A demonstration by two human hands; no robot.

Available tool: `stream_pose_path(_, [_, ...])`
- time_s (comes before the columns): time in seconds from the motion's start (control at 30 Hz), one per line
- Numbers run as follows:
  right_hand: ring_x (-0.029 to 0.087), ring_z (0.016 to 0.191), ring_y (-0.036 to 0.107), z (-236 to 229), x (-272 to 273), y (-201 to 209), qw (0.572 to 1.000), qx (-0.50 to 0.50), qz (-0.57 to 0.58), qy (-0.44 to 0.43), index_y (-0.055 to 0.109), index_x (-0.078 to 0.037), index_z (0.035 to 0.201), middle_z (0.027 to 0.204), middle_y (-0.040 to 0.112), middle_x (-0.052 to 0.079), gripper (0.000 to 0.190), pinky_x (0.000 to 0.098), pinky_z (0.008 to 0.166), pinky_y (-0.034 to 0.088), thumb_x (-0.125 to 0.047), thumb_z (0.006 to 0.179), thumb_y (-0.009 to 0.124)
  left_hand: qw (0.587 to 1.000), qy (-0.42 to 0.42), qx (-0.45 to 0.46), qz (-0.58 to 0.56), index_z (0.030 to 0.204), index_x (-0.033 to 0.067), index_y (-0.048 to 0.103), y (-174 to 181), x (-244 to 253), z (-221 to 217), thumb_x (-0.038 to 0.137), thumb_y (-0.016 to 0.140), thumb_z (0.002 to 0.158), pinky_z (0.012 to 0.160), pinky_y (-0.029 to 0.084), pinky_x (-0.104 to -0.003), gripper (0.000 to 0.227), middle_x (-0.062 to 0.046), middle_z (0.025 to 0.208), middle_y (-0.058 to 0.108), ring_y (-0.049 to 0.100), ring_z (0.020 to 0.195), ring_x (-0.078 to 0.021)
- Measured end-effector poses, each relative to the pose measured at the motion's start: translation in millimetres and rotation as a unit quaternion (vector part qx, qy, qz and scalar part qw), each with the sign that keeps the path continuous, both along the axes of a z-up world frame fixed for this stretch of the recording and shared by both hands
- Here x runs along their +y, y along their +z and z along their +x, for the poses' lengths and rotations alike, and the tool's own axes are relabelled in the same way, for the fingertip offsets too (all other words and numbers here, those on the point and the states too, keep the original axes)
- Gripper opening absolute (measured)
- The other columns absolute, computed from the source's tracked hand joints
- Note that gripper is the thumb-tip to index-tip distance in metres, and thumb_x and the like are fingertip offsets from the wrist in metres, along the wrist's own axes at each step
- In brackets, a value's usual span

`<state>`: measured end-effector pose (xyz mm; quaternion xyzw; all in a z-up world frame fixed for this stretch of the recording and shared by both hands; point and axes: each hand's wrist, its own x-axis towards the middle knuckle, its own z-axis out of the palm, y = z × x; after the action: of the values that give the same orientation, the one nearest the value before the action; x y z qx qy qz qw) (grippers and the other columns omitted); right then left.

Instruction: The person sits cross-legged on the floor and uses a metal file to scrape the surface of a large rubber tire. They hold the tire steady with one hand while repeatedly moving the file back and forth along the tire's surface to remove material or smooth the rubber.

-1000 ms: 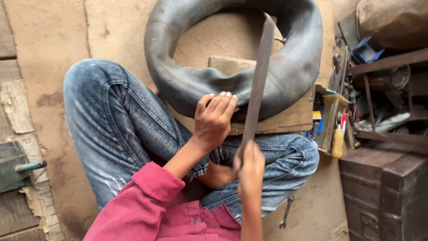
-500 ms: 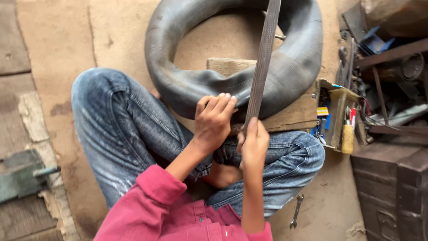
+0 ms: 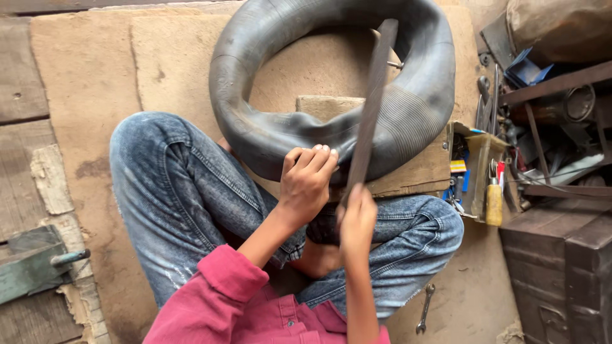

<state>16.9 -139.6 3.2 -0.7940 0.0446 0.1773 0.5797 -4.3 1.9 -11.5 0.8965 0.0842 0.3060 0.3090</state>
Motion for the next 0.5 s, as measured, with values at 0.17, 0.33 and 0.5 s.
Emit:
stream_pose_path(0.17, [0.007,0.045,0.035,-16,-1,17,0.999,0.015,-0.005,-0.048,0.049,-0.007,0.078,0.058,0.042,-0.002,0.041,0.0257,0.039,0.026,-0.034,0.108,0.045,0.999,0.009,-0.012,-0.037,0.118,0.0026,0.069,6,0,1,0.007,0.063,0.091,0.105,0.038,-0.039,0.028,-0.01,0.119,0.069,0.062,0.115,-0.0235])
stream_pose_path(0.33, [0.006,0.046,0.039,-125,-66,17,0.995,0.074,-0.061,-0.018,0.059,-0.01,0.083,0.058,0.045,-0.004,0.032,0.0245,0.04,0.029,-0.031,0.102,0.044,0.998,-0.001,0.002,-0.058,0.118,0.0022,0.069,6,2,-1,0.006,0.063,0.091,0.105,0.038,-0.039,0.028,-0.009,0.116,0.069,0.063,0.113,-0.0236])
stream_pose_path(0.5, [0.006,0.039,0.033,-63,-41,16,0.995,0.077,-0.052,0.024,0.052,-0.007,0.075,0.051,0.042,-0.003,0.046,0.0249,0.035,0.025,-0.039,0.108,0.043,0.997,-0.018,-0.004,-0.071,0.116,0.0019,0.068,6,5,-2,0.009,0.066,0.093,0.104,0.037,-0.04,0.024,-0.008,0.114,0.069,0.062,0.11,-0.0246])
